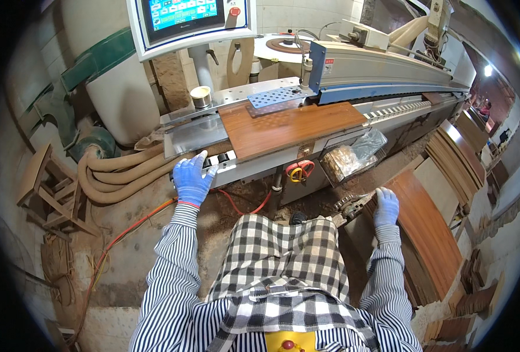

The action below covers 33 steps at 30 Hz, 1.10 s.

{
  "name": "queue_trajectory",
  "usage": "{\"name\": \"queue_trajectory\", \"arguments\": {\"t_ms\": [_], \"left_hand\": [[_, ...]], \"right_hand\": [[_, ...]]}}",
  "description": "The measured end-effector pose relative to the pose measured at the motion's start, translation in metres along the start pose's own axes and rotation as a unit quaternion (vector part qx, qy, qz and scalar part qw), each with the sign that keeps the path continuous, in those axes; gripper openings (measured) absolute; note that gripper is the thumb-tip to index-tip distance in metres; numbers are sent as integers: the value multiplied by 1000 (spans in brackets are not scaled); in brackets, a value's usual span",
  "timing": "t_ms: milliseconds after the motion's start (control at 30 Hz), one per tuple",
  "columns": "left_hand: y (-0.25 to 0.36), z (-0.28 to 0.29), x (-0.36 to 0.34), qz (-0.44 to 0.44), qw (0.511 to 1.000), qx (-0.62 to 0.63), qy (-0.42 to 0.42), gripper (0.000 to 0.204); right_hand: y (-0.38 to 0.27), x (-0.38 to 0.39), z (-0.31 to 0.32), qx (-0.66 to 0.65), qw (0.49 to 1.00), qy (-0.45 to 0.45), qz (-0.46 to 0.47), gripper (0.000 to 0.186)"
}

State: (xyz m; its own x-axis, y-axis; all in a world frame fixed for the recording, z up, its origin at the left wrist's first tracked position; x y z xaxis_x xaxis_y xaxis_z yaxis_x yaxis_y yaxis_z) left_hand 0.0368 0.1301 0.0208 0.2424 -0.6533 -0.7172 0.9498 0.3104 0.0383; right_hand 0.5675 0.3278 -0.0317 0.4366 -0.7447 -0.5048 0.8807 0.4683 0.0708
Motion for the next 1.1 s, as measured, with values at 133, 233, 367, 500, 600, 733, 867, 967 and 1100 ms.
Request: {"name": "queue_trajectory", "arguments": {"t_ms": [133,233,367,500,600,733,867,967,1100], "left_hand": [[4,1,0,32,999,1,-8,43],[3,-2,1,25,1000,-2,10,40],[5,-4,1,26,999,-6,23,38],[0,-4,4,28,999,-3,28,38],[3,-5,3,30,999,2,12,38],[3,-7,4,34,999,-4,24,38],[3,-5,2,30,999,-4,9,39],[0,-3,4,23,1000,1,-3,40],[-1,0,6,15,1000,-17,-4,41]], "right_hand": [[-22,36,30,-30,999,24,-6,43],[-51,62,70,-129,990,57,-16,35],[-33,125,61,-391,876,121,-257,25],[26,164,56,-693,395,219,-562,50],[50,173,60,-622,341,316,-630,55],[44,181,45,-661,387,289,-575,52],[-3,183,55,-754,340,187,-530,46],[-13,191,74,-734,279,242,-570,53],[7,210,93,-677,272,370,-575,51]]}}
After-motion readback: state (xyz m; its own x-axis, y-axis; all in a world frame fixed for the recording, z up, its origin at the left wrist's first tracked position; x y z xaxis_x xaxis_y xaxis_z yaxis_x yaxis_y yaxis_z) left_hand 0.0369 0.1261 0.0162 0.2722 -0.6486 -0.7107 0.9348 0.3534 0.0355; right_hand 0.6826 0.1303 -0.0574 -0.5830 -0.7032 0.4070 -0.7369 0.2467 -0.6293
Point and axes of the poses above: each hand's wrist, its own x-axis away from the middle knuckle, its own z-axis out of the back of the hand, y = z × x, the point moved 2 cm from there along -x, towards the middle knuckle, and after that the axes turned 4 degrees about -x, right-handed, at the moved point
